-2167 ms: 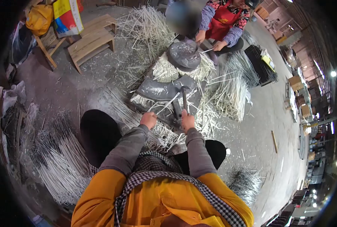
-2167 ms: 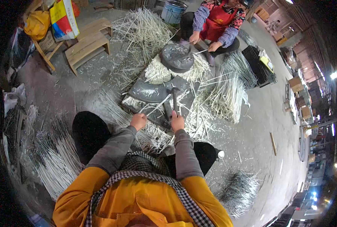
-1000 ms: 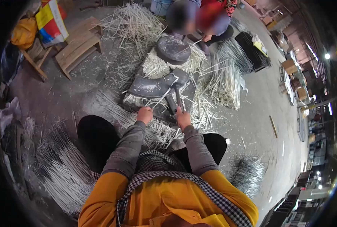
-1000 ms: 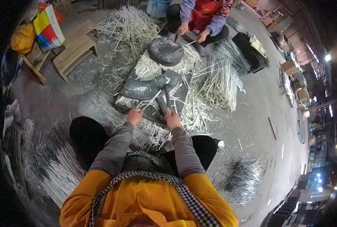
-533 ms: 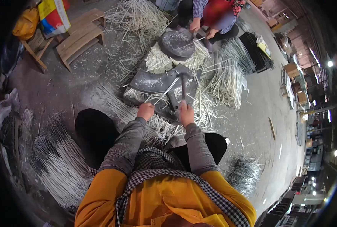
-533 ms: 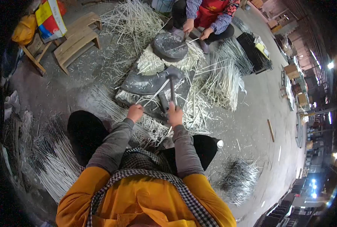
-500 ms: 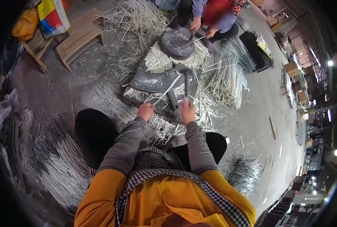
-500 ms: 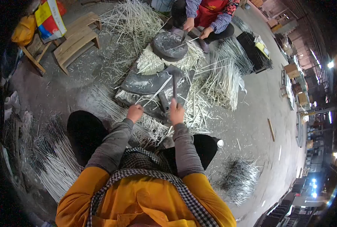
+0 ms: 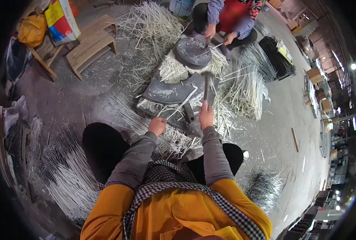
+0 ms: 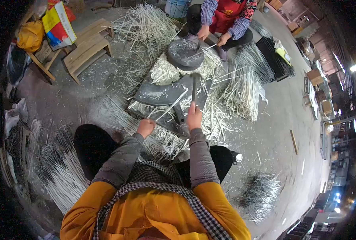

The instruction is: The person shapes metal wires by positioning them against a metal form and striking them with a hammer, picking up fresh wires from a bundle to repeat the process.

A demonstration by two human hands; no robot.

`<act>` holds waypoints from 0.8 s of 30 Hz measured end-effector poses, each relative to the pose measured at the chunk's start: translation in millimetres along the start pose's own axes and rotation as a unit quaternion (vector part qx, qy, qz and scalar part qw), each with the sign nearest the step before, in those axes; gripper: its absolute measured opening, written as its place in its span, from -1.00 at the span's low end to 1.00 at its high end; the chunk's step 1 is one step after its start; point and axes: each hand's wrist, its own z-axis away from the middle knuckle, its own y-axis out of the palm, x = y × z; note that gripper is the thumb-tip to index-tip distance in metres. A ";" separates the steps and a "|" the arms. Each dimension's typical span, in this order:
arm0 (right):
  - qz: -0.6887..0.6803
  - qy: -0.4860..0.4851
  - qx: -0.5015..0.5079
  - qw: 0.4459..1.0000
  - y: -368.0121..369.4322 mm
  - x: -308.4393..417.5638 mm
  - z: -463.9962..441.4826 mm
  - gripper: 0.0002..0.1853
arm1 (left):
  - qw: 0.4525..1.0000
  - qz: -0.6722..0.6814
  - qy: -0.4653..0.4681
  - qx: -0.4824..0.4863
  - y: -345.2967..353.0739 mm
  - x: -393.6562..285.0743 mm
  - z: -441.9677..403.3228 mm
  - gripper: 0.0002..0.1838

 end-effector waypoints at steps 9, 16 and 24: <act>0.161 -0.057 -0.039 0.985 11.0 -61.2 -30.7 -0.47 | 0.997 -0.058 0.032 -0.043 12.1 9.7 -3.8 -0.85; 0.021 -0.089 -0.066 0.994 0.1 -6.4 3.8 -0.33 | 1.000 0.019 -0.002 -0.007 19.8 31.5 -12.6 -0.84; 0.163 -0.015 -0.063 0.985 6.2 -6.5 23.4 -0.49 | 0.999 -0.016 0.030 -0.038 8.2 8.4 2.2 -0.82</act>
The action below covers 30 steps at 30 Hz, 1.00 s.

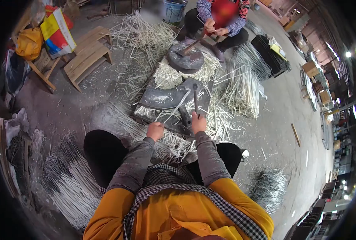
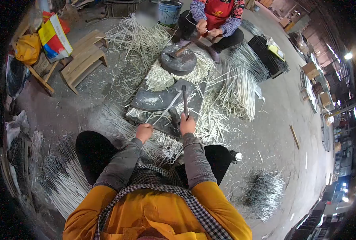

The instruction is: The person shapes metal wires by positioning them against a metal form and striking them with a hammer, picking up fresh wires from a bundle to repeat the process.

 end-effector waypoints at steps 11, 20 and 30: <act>-0.161 -0.179 -0.033 0.970 24.1 -16.5 -23.3 -0.66 | 0.990 -0.013 0.123 -0.074 -8.0 -55.8 19.0 -0.78; -0.490 0.067 0.135 0.859 -32.9 31.3 18.0 -0.75 | 0.984 -0.026 0.174 -0.007 7.9 -86.7 46.7 -0.77; -0.310 -0.019 0.107 0.944 -67.4 42.0 48.6 -0.76 | 0.977 -0.090 0.193 -0.032 10.7 -78.3 48.2 -0.82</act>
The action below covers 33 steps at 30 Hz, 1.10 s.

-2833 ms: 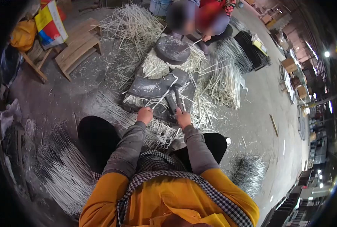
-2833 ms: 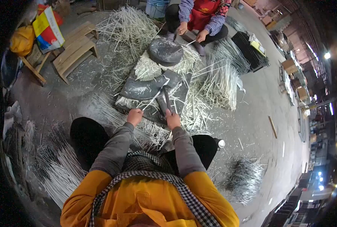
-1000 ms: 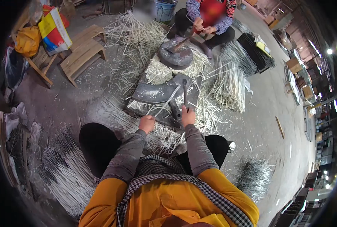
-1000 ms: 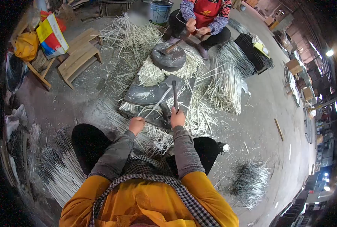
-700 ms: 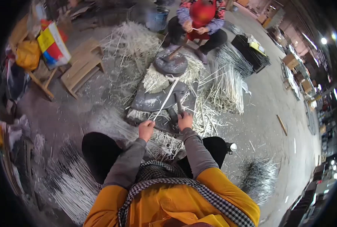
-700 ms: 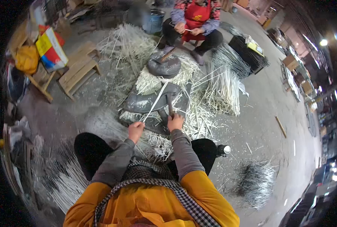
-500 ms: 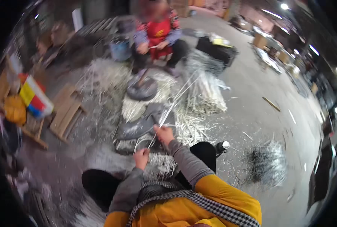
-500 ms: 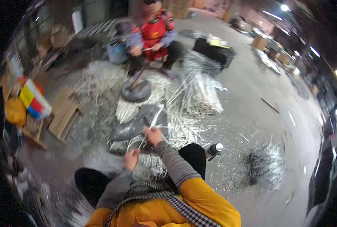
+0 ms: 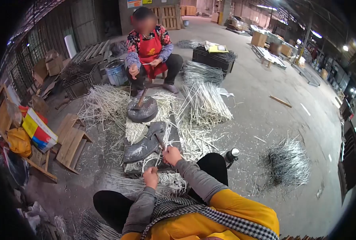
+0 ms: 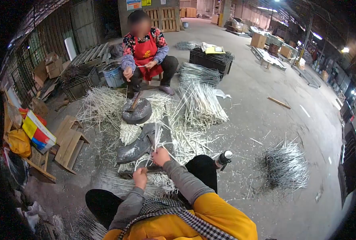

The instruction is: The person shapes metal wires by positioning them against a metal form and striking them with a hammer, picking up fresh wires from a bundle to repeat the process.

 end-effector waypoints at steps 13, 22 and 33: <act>-0.343 0.016 0.121 0.932 -37.2 99.5 11.5 -0.68 | 0.977 0.162 -0.114 -0.081 -6.6 30.5 -33.0 -0.78; -0.319 -0.487 0.532 0.616 -14.0 294.6 154.2 -0.78 | 0.955 0.243 -0.103 -0.138 -19.1 -3.6 -34.9 -0.81; -0.388 -0.420 0.600 0.560 34.1 306.5 218.0 -0.81 | 0.953 0.219 -0.103 -0.181 -40.8 -30.7 -29.2 -0.80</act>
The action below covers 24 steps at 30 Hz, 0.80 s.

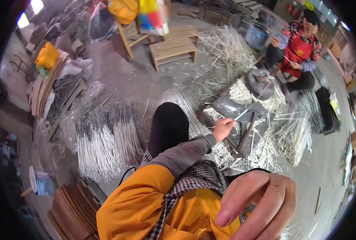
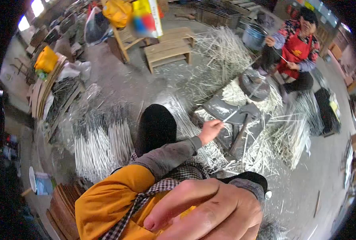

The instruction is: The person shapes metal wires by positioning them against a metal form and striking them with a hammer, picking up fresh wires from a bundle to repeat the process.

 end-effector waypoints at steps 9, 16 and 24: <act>-0.158 0.095 0.120 0.976 11.0 -27.0 -39.1 -0.71 | 0.999 0.026 0.003 0.019 -12.7 -7.0 1.7 -0.81; -0.212 0.084 0.143 0.963 9.5 -35.0 -36.0 -0.68 | 1.000 0.018 -0.006 0.013 -27.3 -15.0 1.8 -0.80; -0.105 -0.019 0.083 0.991 -12.9 -2.4 -27.5 -0.72 | 0.999 0.021 0.033 0.014 -2.6 -2.7 0.8 -0.83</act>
